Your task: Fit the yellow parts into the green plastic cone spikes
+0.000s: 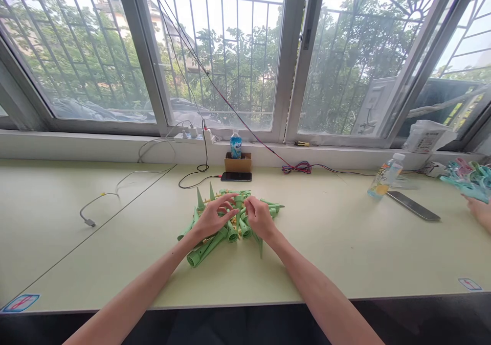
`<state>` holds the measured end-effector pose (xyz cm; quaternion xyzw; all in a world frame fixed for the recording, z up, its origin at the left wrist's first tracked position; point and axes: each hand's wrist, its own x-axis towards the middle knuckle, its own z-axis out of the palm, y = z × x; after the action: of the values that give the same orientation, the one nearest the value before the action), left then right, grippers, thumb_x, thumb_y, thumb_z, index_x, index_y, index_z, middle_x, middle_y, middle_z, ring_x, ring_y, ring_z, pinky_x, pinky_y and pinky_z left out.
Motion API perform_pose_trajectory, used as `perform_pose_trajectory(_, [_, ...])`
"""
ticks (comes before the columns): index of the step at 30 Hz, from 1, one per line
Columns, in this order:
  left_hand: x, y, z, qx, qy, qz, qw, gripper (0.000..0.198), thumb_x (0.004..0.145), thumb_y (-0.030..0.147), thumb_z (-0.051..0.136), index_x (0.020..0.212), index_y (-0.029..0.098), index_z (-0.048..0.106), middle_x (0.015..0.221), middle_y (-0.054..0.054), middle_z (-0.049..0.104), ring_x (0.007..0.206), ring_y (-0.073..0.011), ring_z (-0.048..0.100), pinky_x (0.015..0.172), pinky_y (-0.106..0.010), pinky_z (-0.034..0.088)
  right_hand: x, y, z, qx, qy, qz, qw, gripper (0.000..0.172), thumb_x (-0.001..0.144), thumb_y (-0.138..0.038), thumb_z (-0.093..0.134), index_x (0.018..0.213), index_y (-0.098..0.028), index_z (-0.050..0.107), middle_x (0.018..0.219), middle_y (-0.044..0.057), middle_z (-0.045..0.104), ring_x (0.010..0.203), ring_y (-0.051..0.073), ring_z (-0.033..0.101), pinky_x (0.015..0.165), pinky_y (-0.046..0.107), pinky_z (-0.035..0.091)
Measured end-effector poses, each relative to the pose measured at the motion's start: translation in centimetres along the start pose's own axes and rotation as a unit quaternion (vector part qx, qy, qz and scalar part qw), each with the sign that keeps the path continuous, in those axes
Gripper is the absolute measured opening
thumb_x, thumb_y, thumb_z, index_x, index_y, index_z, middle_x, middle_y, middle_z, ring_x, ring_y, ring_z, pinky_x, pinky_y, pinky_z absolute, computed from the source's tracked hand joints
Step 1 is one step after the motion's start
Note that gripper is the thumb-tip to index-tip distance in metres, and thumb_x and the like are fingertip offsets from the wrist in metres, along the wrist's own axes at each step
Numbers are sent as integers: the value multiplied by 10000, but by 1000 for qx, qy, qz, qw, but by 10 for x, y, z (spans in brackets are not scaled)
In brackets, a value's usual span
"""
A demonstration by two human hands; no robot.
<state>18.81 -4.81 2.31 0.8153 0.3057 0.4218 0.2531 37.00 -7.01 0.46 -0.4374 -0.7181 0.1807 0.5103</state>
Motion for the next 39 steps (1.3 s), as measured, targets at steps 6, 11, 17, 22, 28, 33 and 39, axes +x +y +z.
perform_pose_trajectory(6, [0, 4, -1, 3, 1, -2, 1000, 467, 857, 374, 608, 1296, 245, 513, 1003, -54, 637, 743, -136, 629, 645, -273, 582, 0, -1, 0, 9, -1, 10, 1000, 330, 981, -414, 345, 743, -215, 459, 548, -34, 497, 472, 121, 450, 529, 240, 372])
perform_pose_trajectory(11, [0, 2, -1, 7, 7, 2, 1000, 490, 861, 388, 607, 1317, 257, 487, 1045, -64, 636, 744, -132, 625, 672, -283, 582, 1, -3, 1, 23, 3, 16, 1000, 336, 974, -423, 349, 726, -217, 439, 526, -40, 485, 453, 116, 435, 511, 237, 363])
perform_pose_trajectory(17, [-1, 3, 0, 12, 15, 7, 1000, 475, 870, 401, 589, 1311, 259, 489, 1094, -77, 634, 732, -129, 623, 647, -277, 576, 1, -5, 1, 42, 6, 23, 999, 344, 973, -427, 347, 715, -215, 430, 519, -46, 475, 436, 105, 426, 489, 225, 348])
perform_pose_trajectory(22, [0, 4, 0, 23, 21, 13, 999, 462, 879, 395, 568, 1311, 252, 494, 1130, -90, 641, 757, -139, 632, 661, -284, 580, 0, -6, 1, 53, -1, 31, 998, 340, 976, -416, 347, 717, -214, 435, 508, -52, 471, 419, 100, 420, 483, 221, 352])
perform_pose_trajectory(28, [0, 3, 1, 31, 25, 15, 999, 423, 888, 360, 545, 1293, 250, 501, 1132, -94, 648, 752, -141, 639, 656, -280, 573, -1, -7, 2, 52, 4, 30, 998, 342, 980, -418, 343, 730, -211, 451, 519, -50, 479, 431, 99, 428, 501, 221, 362])
perform_pose_trajectory(33, [1, 3, 2, 21, 48, 10, 999, 428, 876, 380, 566, 1264, 236, 457, 1084, -84, 645, 720, -130, 640, 609, -260, 552, -2, -9, 2, 37, 14, 19, 999, 326, 988, -408, 342, 787, -202, 496, 536, -44, 498, 458, 103, 446, 524, 218, 371])
perform_pose_trajectory(39, [4, 0, 3, 34, 78, -6, 996, 226, 853, 393, 598, 906, 182, 538, 812, -17, 601, 688, -127, 601, 548, -214, 499, -2, -7, 2, 64, 29, 4, 998, 294, 993, -395, 346, 811, -205, 479, 587, -43, 488, 455, 90, 442, 492, 204, 366])
